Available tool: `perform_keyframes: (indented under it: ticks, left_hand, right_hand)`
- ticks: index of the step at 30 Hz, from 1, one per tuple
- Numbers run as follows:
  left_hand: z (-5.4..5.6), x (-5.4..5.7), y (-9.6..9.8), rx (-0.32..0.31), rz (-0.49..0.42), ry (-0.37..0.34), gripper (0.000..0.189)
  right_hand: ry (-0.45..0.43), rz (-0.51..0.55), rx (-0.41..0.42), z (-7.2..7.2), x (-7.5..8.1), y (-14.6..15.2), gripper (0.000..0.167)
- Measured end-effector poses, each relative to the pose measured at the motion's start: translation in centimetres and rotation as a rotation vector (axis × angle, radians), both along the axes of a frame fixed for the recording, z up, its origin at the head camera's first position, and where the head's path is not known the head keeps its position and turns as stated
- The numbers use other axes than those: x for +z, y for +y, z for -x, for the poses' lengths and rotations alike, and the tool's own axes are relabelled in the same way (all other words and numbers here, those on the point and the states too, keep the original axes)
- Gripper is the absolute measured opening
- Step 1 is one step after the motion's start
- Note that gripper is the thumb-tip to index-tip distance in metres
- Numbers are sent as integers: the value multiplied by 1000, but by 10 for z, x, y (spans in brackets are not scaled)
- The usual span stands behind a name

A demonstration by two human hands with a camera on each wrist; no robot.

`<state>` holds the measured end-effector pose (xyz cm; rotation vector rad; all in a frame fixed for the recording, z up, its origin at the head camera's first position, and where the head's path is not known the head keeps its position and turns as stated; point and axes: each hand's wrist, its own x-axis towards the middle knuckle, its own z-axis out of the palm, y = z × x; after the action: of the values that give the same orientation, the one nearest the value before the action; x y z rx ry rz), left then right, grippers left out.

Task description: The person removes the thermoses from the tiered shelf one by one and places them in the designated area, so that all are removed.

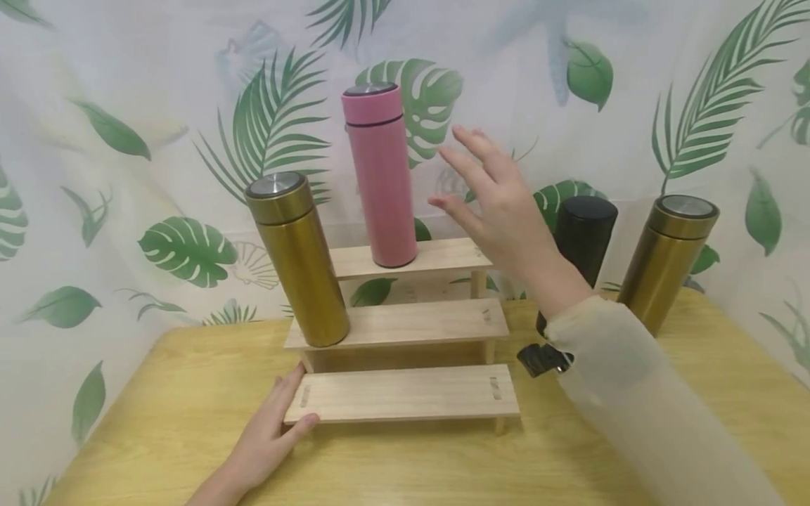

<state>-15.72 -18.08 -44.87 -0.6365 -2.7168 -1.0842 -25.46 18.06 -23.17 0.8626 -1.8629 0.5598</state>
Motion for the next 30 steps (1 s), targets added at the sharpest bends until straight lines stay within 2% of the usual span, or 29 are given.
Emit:
perform_keyframes:
  ticks: [6, 14, 17, 20, 26, 30]
  left_hand:
    - [1, -2, 0, 6, -4, 20, 78]
    - [0, -1, 1, 1, -19, 9, 79]
    - [1, 0, 1, 2, -19, 4, 79]
    - [0, 0, 1, 10, -9, 8, 79]
    - [1, -1, 1, 11, -5, 25, 79]
    - [1, -2, 1, 9, -5, 22, 79]
  right_hand:
    - [-43, -73, 11, 9, 33, -37, 64]
    - [-258, -94, -134, 20, 59, -63, 72]
    - [-293, -99, -160, 21, 62, -67, 70]
    - [-278, -69, -163, 21, 61, -69, 67]
    - [-260, 33, -131, 14, 58, -71, 64]
    - [-210, 92, -80, 8, 53, -72, 63]
